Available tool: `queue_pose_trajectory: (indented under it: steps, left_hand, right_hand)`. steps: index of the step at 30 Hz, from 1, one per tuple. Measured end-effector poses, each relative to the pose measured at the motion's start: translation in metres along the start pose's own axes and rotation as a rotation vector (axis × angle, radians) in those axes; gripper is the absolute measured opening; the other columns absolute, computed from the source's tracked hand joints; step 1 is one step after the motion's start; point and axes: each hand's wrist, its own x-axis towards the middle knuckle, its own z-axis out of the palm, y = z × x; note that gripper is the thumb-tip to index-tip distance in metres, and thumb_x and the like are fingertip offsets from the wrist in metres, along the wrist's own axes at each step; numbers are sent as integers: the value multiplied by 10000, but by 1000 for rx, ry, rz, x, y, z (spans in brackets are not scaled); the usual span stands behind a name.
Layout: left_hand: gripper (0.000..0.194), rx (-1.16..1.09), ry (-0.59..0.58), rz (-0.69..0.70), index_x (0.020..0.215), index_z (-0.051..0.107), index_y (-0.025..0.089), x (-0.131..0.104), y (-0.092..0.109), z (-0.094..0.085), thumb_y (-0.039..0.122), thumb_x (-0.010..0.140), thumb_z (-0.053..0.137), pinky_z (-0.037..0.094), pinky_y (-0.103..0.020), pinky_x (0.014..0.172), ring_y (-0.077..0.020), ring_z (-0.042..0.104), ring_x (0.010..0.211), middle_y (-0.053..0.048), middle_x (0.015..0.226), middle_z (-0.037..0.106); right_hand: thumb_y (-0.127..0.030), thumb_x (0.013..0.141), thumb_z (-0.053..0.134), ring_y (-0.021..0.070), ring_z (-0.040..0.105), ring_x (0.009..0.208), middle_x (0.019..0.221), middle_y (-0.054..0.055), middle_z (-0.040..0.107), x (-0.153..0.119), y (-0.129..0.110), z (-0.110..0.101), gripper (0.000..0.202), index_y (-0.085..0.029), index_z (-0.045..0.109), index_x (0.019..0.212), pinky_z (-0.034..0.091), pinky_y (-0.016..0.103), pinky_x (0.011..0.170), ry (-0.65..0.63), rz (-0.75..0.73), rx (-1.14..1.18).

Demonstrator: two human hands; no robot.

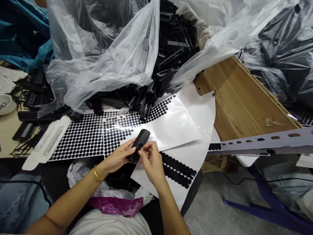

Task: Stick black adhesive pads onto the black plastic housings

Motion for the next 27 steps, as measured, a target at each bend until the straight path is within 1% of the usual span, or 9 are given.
queue_pose_trajectory:
  steps: [3,8,10,12,16,20,23,25,27]
  left_hand:
    - [531,16,-25,-9,1333,436,265,-2,3,0,237,822,576,532,-352,779,-207,595,965,-88,1161,600]
    - [674,99,-101,66,1360,387,314,-2,5,0,181,754,651,494,-348,867,-245,501,1139,-69,1323,491]
    - [694,124,-104,82,1376,355,336,-2,5,-1,181,762,639,471,-350,899,-246,483,1162,-57,1366,451]
    - [707,141,-103,90,1388,331,340,-2,4,-2,168,769,625,448,-347,929,-238,476,1168,-50,1373,443]
    - [710,164,-96,91,1400,304,339,-2,4,-4,141,781,590,432,-354,950,-233,460,1182,-44,1383,433]
    - [740,173,-89,77,1416,251,357,-3,5,-7,121,788,564,419,-375,971,-235,446,1204,-34,1413,397]
    - [743,173,-92,74,1419,251,346,-4,6,-9,113,787,563,401,-368,990,-223,460,1189,-35,1390,429]
    - [734,172,-104,79,1416,265,344,-4,6,-10,114,788,569,410,-346,976,-207,489,1151,-34,1355,469]
    - [717,162,-124,81,1408,284,345,-4,6,-11,118,792,572,443,-324,931,-191,524,1093,-37,1324,499]
  right_hand:
    - [-290,792,568,119,514,601,703,-34,535,2,2,0,147,-238,432,809,468,257,571,0,-3,-25]
    - [-281,759,599,117,539,587,690,-38,565,2,3,4,190,-238,415,779,476,242,535,67,17,35]
    - [-282,748,611,115,541,577,680,-42,568,2,4,7,214,-240,402,767,493,243,530,93,36,82]
    - [-286,745,616,113,534,566,675,-44,569,0,5,10,230,-242,391,761,508,246,522,113,47,108]
    - [-287,745,618,110,517,552,682,-40,577,-1,7,16,249,-243,373,762,511,245,500,166,27,93]
    - [-268,761,609,101,489,531,693,-37,586,-2,6,20,244,-240,367,756,473,228,482,204,-40,7]
    - [-245,784,589,91,456,506,705,-35,586,-3,3,22,237,-239,356,745,449,219,468,222,-110,-82]
    - [-230,808,567,92,460,507,713,-32,581,-5,3,24,222,-239,355,743,444,222,476,235,-179,-172]
    - [-205,831,535,106,488,549,728,-21,573,-7,6,25,185,-237,372,749,449,236,510,244,-292,-293]
